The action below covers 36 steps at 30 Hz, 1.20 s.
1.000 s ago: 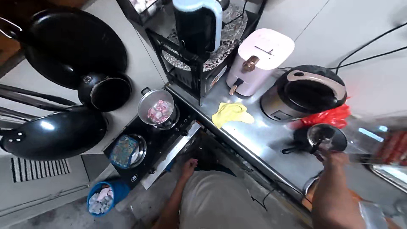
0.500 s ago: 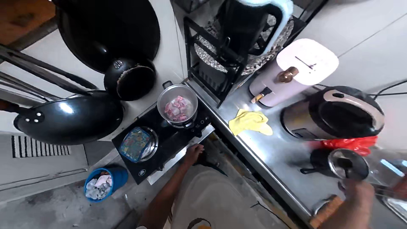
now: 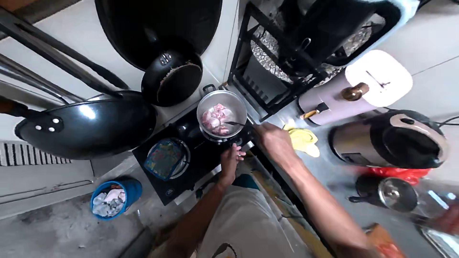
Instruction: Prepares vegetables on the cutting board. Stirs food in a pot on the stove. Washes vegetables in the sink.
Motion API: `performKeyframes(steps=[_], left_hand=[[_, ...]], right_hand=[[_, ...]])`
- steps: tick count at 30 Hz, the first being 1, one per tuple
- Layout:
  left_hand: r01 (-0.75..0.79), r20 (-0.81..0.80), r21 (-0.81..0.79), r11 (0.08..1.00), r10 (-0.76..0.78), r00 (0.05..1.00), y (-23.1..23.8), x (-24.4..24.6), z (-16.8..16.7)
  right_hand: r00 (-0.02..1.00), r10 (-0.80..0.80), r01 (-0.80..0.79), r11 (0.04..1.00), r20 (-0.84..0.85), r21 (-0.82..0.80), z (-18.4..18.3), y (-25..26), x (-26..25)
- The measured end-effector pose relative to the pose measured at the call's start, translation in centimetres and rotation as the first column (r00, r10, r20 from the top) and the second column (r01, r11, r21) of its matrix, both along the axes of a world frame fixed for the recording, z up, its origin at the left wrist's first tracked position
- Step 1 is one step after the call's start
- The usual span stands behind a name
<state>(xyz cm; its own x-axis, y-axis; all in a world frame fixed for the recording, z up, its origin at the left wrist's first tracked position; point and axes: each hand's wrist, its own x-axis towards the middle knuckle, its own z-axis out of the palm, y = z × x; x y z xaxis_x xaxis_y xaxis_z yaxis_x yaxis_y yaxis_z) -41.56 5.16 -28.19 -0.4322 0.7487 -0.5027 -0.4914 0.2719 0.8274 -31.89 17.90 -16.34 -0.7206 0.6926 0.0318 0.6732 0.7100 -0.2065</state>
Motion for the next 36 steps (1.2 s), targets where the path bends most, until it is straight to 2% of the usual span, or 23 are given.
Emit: performKeyframes(steps=[3, 7, 10, 13, 15, 18, 20, 23, 25, 27, 29, 33, 36], left_hand=[[-0.037, 0.023, -0.063, 0.997, 0.039, 0.999, 0.4, 0.0, 0.2], [-0.105, 0.060, -0.107, 0.989, 0.112, 0.992, 1.4, 0.2, -0.1], [-0.155, 0.072, -0.080, 0.985, 0.161, 0.984, 1.6, 0.6, -0.7], [-0.191, 0.063, -0.034, 0.981, 0.193, 0.979, 1.7, 0.8, -1.0], [-0.219, 0.065, -0.028, 0.975, 0.220, 0.973, 1.8, 1.0, -1.0], [-0.232, 0.067, -0.032, 0.972, 0.233, 0.970, 1.9, 1.0, -1.0], [-0.223, 0.063, -0.042, 0.974, 0.226, 0.972, 1.8, 1.0, -0.8], [-0.224, 0.051, -0.047, 0.974, 0.226, 0.973, 1.7, 0.9, -0.6], [-0.218, 0.047, -0.054, 0.975, 0.220, 0.974, 1.7, 1.0, -0.6], [-0.207, 0.040, -0.059, 0.976, 0.210, 0.977, 1.9, 0.9, -0.6], [-0.207, 0.043, -0.062, 0.976, 0.210, 0.977, 2.0, 0.9, -0.5], [-0.222, 0.048, -0.061, 0.973, 0.225, 0.973, 1.8, 0.7, -0.3], [-0.243, 0.055, -0.066, 0.968, 0.247, 0.968, 1.8, 0.5, -0.5]], right_hand=[[0.972, 0.200, -0.205, 0.978, 0.124, 0.028, -2.2, 3.6, -7.7], [0.875, 0.381, -0.376, 0.923, 0.298, -0.075, -6.3, 8.1, -14.6], [0.841, 0.369, -0.337, 0.930, 0.397, -0.149, -7.4, 9.4, -16.4], [0.797, 0.306, -0.229, 0.951, 0.521, -0.207, -4.5, 9.1, -16.3], [0.729, 0.339, -0.246, 0.940, 0.595, -0.235, -3.4, 9.4, -15.3], [0.663, 0.488, -0.438, 0.868, 0.568, -0.234, -3.3, 10.3, -13.1], [0.678, 0.515, -0.486, 0.849, 0.524, -0.206, -2.5, 10.4, -12.1], [0.723, 0.471, -0.475, 0.870, 0.506, -0.131, -0.9, 10.5, -11.4], [0.695, 0.508, -0.505, 0.849, 0.508, -0.158, -0.9, 10.3, -11.1], [0.643, 0.591, -0.554, 0.798, 0.486, -0.238, -1.9, 9.6, -11.2], [0.635, 0.634, -0.574, 0.770, 0.441, -0.279, -3.8, 8.9, -11.6], [0.687, 0.617, -0.557, 0.786, 0.382, -0.269, -6.1, 8.7, -13.3], [0.739, 0.566, -0.509, 0.824, 0.365, -0.248, -6.0, 8.9, -13.7]])
